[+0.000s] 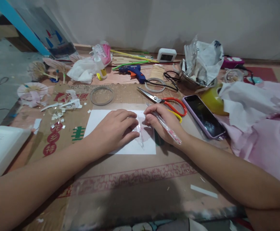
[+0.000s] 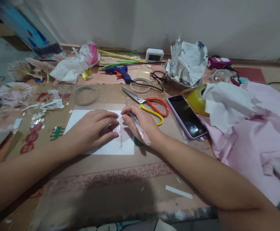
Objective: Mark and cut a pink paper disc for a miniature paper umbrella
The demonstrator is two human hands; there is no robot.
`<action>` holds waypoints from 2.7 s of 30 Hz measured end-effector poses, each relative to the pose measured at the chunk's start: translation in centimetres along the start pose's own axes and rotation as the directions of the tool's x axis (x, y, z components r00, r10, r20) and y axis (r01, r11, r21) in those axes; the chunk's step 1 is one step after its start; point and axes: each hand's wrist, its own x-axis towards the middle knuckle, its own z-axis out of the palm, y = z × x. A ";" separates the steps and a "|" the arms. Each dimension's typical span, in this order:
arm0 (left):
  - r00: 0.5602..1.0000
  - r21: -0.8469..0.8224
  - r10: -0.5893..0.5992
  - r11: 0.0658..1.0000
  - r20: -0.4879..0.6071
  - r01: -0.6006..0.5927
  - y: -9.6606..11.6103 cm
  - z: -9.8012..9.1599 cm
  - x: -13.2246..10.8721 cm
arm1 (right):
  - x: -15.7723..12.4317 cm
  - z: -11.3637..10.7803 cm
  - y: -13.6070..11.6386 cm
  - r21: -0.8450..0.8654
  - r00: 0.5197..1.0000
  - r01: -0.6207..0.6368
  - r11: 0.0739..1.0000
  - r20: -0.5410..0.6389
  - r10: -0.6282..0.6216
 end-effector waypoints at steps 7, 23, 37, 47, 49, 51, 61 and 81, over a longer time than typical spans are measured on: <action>1.000 0.016 -0.008 1.000 -0.013 0.008 0.3 -0.1 -0.1 | 0.0 0.0 -0.1 -0.034 1.000 0.020 0.999 0.005 -0.020; 1.000 0.059 -0.003 0.998 -0.005 0.004 0.6 -0.3 -0.2 | -0.2 -0.3 -0.1 -0.010 0.997 0.072 0.997 0.032 -0.071; 0.998 0.303 0.055 0.951 0.012 -0.057 2.1 -0.6 -0.9 | -0.6 0.3 0.2 0.113 0.997 -0.076 0.991 -0.007 0.078; 0.999 0.300 0.035 0.953 0.017 -0.039 2.4 -0.7 -0.9 | -0.3 0.3 0.0 0.111 0.996 -0.085 0.990 0.003 0.085; 0.999 0.300 0.035 0.953 0.016 -0.038 2.3 -0.7 -0.9 | -0.2 0.3 0.0 0.108 0.998 -0.067 0.992 0.008 0.067; 0.999 0.297 0.033 0.954 0.014 -0.036 2.3 -0.6 -0.9 | -0.1 0.3 -0.1 0.097 0.999 -0.033 0.995 0.025 0.031; 0.999 0.271 0.046 0.961 -0.002 -0.044 2.4 -0.7 -0.9 | -0.2 0.0 -0.3 -0.103 0.998 -0.025 0.994 0.052 0.030; 0.996 0.230 0.085 0.970 -0.021 -0.078 2.2 -0.3 -0.7 | 0.0 0.0 -0.1 -0.090 1.000 0.030 0.996 -0.001 -0.030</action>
